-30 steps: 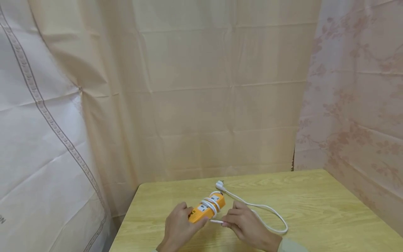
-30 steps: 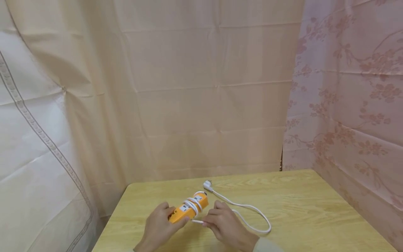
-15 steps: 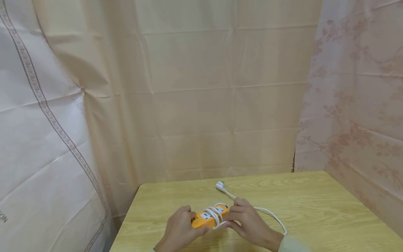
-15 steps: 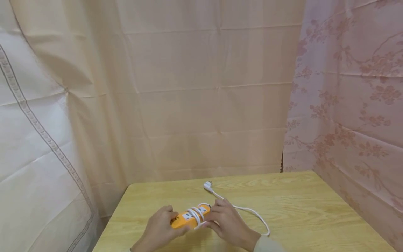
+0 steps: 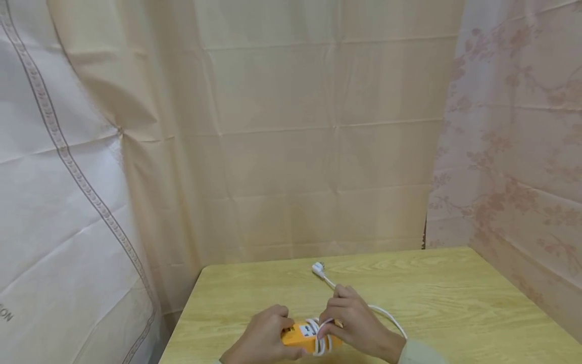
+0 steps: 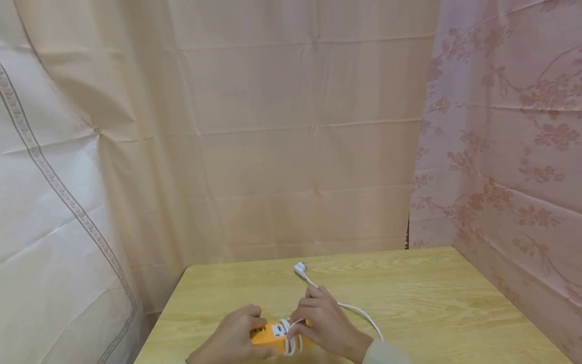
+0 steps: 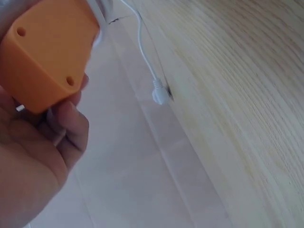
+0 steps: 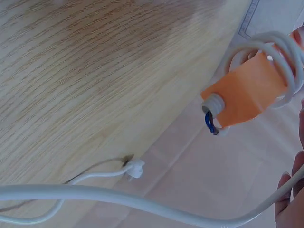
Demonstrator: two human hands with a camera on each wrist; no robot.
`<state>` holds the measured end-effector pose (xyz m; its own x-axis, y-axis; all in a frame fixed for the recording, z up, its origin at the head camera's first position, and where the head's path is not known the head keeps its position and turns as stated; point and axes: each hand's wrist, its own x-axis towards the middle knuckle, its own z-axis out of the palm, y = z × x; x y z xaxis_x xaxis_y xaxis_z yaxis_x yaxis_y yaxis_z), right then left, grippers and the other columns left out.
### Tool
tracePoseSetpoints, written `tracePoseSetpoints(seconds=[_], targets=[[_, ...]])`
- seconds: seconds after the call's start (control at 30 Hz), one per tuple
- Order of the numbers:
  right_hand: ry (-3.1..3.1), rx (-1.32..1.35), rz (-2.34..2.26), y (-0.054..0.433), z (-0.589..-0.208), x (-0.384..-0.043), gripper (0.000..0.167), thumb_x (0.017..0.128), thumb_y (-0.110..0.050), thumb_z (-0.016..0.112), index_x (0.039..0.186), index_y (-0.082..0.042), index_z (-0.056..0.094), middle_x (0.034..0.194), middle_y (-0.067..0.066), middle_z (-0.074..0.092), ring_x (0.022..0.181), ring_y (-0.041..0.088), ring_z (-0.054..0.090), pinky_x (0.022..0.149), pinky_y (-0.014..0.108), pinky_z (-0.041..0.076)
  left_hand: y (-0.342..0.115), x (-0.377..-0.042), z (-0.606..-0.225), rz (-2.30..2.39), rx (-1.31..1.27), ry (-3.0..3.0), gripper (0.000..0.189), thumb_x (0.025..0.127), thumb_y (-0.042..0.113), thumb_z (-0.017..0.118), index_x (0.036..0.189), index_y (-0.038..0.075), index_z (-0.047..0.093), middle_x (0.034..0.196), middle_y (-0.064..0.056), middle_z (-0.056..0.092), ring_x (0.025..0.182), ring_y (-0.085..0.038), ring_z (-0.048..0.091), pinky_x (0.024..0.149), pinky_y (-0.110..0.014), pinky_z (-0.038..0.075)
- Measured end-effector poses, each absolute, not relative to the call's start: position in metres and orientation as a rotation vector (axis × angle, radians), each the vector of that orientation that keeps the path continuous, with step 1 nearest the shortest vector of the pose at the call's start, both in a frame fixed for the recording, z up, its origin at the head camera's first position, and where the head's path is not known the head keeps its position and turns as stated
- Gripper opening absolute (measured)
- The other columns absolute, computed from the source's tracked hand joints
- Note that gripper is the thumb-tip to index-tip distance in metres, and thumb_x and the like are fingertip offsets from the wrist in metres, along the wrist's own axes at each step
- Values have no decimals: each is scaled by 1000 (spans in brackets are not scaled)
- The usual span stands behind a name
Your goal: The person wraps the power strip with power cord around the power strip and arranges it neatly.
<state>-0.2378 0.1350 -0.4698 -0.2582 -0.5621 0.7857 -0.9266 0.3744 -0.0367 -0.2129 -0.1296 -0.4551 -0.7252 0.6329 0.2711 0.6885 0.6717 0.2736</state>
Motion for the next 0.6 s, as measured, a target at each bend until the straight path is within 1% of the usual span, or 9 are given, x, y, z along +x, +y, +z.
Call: tracePoseSetpoints(seconds=[0.13, 0.3, 0.4, 0.5, 0.6], targets=[[-1943, 1303, 685, 132, -469, -239, 12, 80, -38, 82, 88, -31, 77, 85, -26, 63, 79, 0, 35, 77, 16, 27, -134, -215, -456, -688, -1166, -2753, 44, 84, 61, 78, 91, 17, 76, 74, 15, 33, 61, 2, 31, 53, -16, 33], [-1962, 1332, 724, 133, -468, -240, 10, 85, -34, 78, 95, -33, 78, 89, -27, 66, 79, -1, 36, 76, 15, 27, -140, -219, -459, -993, -1228, -2776, 35, 85, 57, 79, 91, 23, 76, 73, 13, 35, 58, -1, 32, 52, -17, 33], [-1984, 1347, 744, 134, -467, -242, 12, 87, -34, 76, 99, -34, 78, 92, -28, 67, 80, -1, 36, 75, 14, 29, -143, -222, -461, -1150, -1281, -2756, 30, 87, 50, 81, 96, 21, 79, 73, 13, 34, 58, -1, 31, 52, -18, 31], [-2002, 1365, 784, 135, -469, -244, 14, 88, -31, 75, 102, -35, 78, 93, -28, 68, 79, -1, 36, 72, 14, 31, -144, -223, -463, -1315, -1346, -2724, 27, 89, 41, 81, 104, 17, 81, 74, 11, 34, 59, -2, 31, 53, -18, 31], [-2018, 1382, 844, 135, -471, -246, 16, 89, -28, 75, 103, -36, 78, 94, -28, 69, 79, -1, 36, 69, 13, 33, -144, -223, -465, -1467, -1398, -2687, 23, 91, 32, 81, 109, 18, 81, 75, 11, 38, 62, -1, 34, 55, -17, 34]])
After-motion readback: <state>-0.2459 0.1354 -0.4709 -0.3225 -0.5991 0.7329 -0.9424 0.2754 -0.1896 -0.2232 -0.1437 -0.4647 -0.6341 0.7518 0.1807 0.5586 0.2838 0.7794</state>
